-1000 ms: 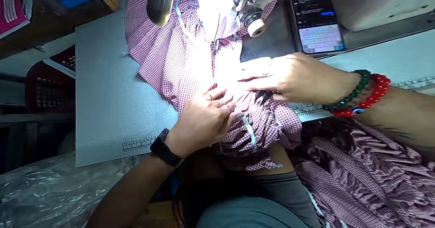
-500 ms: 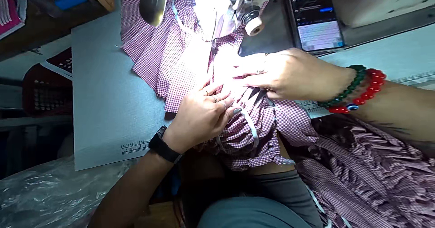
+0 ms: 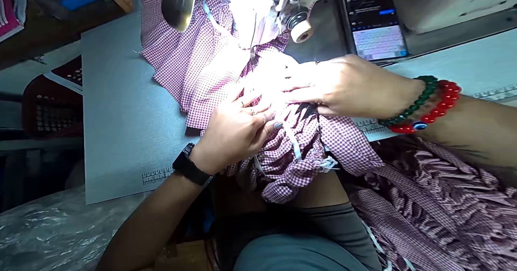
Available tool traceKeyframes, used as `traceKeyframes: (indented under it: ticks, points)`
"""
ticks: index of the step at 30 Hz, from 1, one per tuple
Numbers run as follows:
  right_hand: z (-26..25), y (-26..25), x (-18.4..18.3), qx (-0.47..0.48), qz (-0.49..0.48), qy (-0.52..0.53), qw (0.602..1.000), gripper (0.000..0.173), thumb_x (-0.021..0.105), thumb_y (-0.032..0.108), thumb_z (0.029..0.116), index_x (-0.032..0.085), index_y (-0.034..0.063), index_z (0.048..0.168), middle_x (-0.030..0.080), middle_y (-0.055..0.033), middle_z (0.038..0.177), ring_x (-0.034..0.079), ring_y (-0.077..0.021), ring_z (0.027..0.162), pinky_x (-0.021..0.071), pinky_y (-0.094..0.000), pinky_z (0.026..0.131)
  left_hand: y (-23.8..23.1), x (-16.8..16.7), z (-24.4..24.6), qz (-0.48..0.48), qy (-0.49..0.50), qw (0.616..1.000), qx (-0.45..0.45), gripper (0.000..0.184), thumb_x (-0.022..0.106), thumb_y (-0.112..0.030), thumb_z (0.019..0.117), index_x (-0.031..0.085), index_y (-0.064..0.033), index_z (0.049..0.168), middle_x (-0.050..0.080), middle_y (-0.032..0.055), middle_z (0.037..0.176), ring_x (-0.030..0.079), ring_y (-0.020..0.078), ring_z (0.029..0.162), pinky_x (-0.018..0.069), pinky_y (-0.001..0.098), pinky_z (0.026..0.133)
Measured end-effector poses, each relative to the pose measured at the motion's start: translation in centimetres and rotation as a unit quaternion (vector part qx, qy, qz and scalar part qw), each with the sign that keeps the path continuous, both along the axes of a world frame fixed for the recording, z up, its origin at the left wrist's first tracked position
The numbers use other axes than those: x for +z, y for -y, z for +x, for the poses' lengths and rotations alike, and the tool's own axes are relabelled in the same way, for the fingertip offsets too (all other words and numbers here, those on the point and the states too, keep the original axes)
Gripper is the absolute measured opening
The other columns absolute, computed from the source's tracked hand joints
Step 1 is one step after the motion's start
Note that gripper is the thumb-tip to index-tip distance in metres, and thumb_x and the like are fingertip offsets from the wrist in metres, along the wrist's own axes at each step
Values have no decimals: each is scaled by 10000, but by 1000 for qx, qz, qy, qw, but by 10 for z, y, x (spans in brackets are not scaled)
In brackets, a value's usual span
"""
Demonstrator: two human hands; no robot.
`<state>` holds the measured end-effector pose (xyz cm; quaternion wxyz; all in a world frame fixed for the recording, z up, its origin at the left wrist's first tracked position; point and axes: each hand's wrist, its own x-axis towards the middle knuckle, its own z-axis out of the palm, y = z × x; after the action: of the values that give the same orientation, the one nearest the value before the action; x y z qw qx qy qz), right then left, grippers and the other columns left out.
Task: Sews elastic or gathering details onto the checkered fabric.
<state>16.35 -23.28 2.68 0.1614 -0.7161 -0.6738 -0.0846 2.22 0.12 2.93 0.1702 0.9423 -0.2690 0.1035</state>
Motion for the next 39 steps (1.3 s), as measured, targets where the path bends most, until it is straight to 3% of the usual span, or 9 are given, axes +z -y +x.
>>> traceKeyframes:
  ticks: [8, 13, 21, 24, 27, 30, 33, 37, 39]
  points:
    - [-1, -7, 10, -130, -53, -46, 989, 383, 553, 36, 871, 749, 119, 1190, 719, -163, 1190, 701, -393, 1027, 551, -592, 776, -10, -3, 17, 0, 20, 999, 27, 343, 516, -313, 1023, 806, -141, 1086, 740, 34, 1251, 572, 284, 1354, 363, 552, 1173]
    - [-54, 0, 13, -216, -18, -65, 974, 316, 740, 135, 738, 752, 63, 1046, 676, -155, 820, 673, -370, 722, 515, -543, 562, 20, 0, -46, 30, -88, 993, 71, 714, 473, -655, 969, 484, -233, 1546, 367, 69, 1652, 244, 338, 1557, 155, 703, 1212]
    - [-65, 21, -3, -234, -41, -57, 970, 321, 771, 176, 779, 758, 129, 1096, 661, -117, 783, 673, -330, 724, 523, -496, 564, -166, 40, -23, 161, -39, 937, 307, 410, 528, -346, 1058, 689, -30, 1264, 654, 306, 1232, 568, 605, 1156, 317, 859, 957]
    - [-71, 13, 3, -260, -4, -97, 961, 362, 766, 177, 739, 755, 130, 1098, 687, -145, 899, 688, -344, 823, 543, -513, 624, -80, 85, -48, 48, -29, 957, 286, 576, 507, -454, 1022, 620, 13, 1339, 645, 263, 1294, 615, 442, 1214, 464, 649, 999]
    - [-76, 6, 2, -289, 14, -143, 946, 347, 738, 176, 736, 714, 45, 1056, 663, -158, 878, 677, -340, 778, 535, -514, 595, 19, 44, -62, -49, -78, 986, 141, 921, 608, -679, 901, 432, -27, 1527, 466, 180, 1553, 427, 310, 1452, 350, 575, 1168]
    - [-81, 15, -3, -284, -4, -125, 951, 384, 663, 293, 852, 721, 75, 1162, 719, -177, 1058, 708, -365, 992, 565, -551, 736, 3, -1, -54, 71, -76, 981, 165, 575, 538, -263, 944, 532, -166, 1510, 460, 78, 1595, 405, 328, 1487, 292, 745, 1116]
    - [-81, 24, -13, -267, 10, -95, 959, 264, 607, 323, 891, 764, 136, 992, 636, -75, 719, 664, -306, 728, 496, -492, 563, -47, 29, -57, 135, -48, 959, 244, 545, 617, -43, 883, 619, -113, 1423, 442, 225, 1572, 329, 528, 1470, 160, 818, 1126]
    - [-83, 15, 10, -305, 0, -54, 951, 219, 639, 238, 856, 755, 95, 974, 640, -128, 743, 665, -356, 702, 479, -500, 512, -28, 58, -71, 152, -80, 972, 159, 1000, 637, -648, 841, 389, -2, 1563, 280, 242, 1655, 213, 444, 1546, 199, 697, 1195]
    - [-82, 5, 22, -303, 24, -40, 952, 260, 649, 262, 879, 752, 117, 1068, 712, -173, 965, 705, -386, 854, 522, -522, 571, -13, 42, -64, 151, -76, 974, 150, 989, 705, -578, 838, 379, 12, 1561, 340, 233, 1631, 273, 424, 1531, 233, 678, 1192]
